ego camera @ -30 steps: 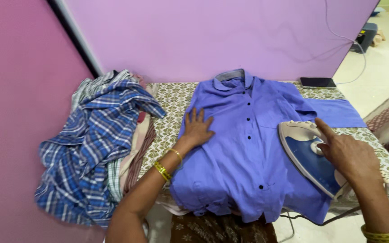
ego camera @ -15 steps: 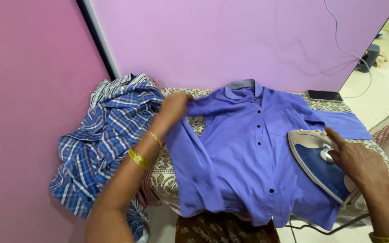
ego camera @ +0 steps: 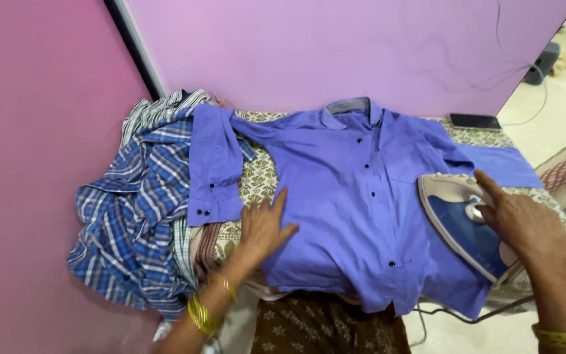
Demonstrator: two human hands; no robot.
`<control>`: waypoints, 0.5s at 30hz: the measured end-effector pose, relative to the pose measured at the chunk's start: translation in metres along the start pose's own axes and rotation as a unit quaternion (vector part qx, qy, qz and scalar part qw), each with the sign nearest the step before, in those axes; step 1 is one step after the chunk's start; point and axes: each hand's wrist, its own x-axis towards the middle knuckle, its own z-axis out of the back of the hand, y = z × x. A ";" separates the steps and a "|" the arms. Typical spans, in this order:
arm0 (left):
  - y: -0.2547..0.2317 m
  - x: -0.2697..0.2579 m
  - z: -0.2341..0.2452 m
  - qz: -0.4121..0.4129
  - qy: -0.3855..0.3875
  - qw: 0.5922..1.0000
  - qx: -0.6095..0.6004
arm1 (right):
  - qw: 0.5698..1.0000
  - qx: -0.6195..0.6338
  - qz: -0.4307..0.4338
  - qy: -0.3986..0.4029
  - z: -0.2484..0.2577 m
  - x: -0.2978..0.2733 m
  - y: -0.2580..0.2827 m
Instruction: The person irons a purple long-sleeved shirt on a patterned table. They smooth the fabric, iron the sleeves and body, and adjust the shirt's position throughout the process.
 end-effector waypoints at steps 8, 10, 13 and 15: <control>-0.029 -0.076 -0.034 0.069 -0.150 0.865 -0.473 | 0.999 -0.004 0.008 -0.038 0.002 -0.007 0.003; -0.034 -0.085 -0.012 0.171 -0.040 0.753 -0.634 | 0.999 -0.008 0.008 -0.052 0.005 -0.010 0.007; -0.028 -0.118 0.023 0.123 0.076 0.874 -0.465 | 0.999 -0.008 0.006 -0.046 0.008 -0.011 0.006; -0.030 -0.135 0.028 0.138 0.109 0.795 -0.581 | 0.999 -0.001 0.015 -0.048 0.008 -0.009 0.004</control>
